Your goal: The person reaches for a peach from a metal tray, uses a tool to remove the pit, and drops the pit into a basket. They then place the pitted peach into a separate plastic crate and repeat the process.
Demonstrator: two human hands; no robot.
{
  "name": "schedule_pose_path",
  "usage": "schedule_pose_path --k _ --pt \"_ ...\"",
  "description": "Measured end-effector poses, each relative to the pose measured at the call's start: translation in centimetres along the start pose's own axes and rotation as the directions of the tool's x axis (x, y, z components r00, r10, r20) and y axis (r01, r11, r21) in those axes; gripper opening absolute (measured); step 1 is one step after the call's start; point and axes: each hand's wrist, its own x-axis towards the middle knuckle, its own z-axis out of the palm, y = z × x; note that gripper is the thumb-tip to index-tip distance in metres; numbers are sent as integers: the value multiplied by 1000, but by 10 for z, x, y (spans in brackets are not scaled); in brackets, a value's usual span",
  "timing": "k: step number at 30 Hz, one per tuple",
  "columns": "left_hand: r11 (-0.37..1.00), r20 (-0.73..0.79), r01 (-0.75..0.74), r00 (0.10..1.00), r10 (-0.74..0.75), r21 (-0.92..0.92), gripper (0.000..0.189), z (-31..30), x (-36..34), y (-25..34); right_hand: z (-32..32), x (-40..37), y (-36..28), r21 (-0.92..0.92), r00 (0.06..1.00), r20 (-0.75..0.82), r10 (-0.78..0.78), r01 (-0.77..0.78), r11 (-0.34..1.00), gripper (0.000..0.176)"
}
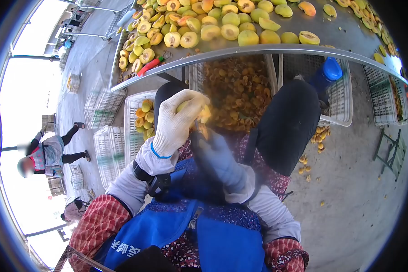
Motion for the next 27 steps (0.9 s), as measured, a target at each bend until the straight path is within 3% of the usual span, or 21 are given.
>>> schedule_pose_path --k 1,3,5,6,9,12,15,16,19,22,25,27 --pt "998 16 68 998 -68 -15 24 1 2 1 1 0 -2 12 1000 -8 -5 5 1000 23" --pt "978 45 202 979 -200 -43 24 2 5 4 -7 1 1 -380 977 33 -213 209 901 23" --pt "910 139 361 931 -338 -204 23 -1 6 -1 -14 1 5 -507 972 40 -230 218 834 25" --pt "857 193 436 898 -395 -275 23 -2 7 -4 -16 2 7 -458 988 1 -157 140 878 25" --pt "934 74 325 946 -317 -150 21 -2 0 -15 -10 5 9 -260 999 -40 -20 9 966 26" --pt "971 -38 145 987 -155 -193 22 6 -8 -19 3 1 7 -61 990 -89 113 -119 991 26" --pt "988 9 33 999 -32 -150 21 4 -8 -20 2 0 12 134 987 -47 155 -148 980 26" --pt "983 44 45 998 -37 -180 22 1 -4 -17 1 3 11 199 991 -15 137 -131 971 28" --pt "956 146 105 987 -66 -275 27 -3 0 -15 11 -5 -15 375 926 184 329 -375 848 32" --pt "896 261 214 958 -116 -389 37 -1 2 -14 -1 -4 -19 458 817 439 373 -561 690 34" --pt "803 227 265 960 -166 -533 40 11 0 -31 -2 -2 -16 577 854 355 381 -520 629 41" --pt "708 201 331 943 -264 -624 42 17 -5 -32 -11 3 -11 588 832 448 327 -550 593 43"
